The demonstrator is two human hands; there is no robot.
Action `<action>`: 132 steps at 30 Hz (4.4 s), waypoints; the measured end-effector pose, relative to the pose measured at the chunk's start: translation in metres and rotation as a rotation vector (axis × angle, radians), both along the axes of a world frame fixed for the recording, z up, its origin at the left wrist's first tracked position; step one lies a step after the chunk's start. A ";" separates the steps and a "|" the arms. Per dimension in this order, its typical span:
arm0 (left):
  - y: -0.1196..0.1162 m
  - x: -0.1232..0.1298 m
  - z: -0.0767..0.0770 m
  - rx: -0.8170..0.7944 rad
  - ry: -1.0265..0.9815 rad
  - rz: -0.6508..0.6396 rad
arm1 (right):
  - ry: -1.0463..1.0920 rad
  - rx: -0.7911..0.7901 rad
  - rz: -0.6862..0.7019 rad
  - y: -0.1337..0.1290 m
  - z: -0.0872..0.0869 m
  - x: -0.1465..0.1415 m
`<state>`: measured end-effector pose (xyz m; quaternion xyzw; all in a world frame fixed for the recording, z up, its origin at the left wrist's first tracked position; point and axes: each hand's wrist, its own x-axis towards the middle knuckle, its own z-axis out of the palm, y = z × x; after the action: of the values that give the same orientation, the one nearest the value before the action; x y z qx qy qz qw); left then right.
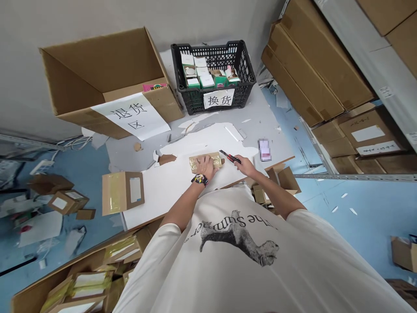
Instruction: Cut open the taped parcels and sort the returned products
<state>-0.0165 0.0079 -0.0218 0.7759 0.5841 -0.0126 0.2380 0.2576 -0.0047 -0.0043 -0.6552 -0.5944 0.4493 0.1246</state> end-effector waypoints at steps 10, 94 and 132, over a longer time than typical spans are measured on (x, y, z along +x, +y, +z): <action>-0.001 -0.007 -0.001 0.022 -0.027 0.050 | 0.069 -0.030 -0.002 -0.008 -0.009 0.008; 0.000 0.000 -0.009 -0.042 -0.342 0.457 | 0.319 -0.286 -0.131 -0.037 -0.014 0.011; -0.020 -0.008 -0.029 0.144 -0.407 0.273 | 0.056 -0.161 0.031 -0.040 0.000 0.017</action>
<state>-0.0243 -0.0123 -0.0505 0.6914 0.6229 0.2175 0.2945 0.2743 -0.0444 -0.0043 -0.6411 -0.5627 0.5155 0.0813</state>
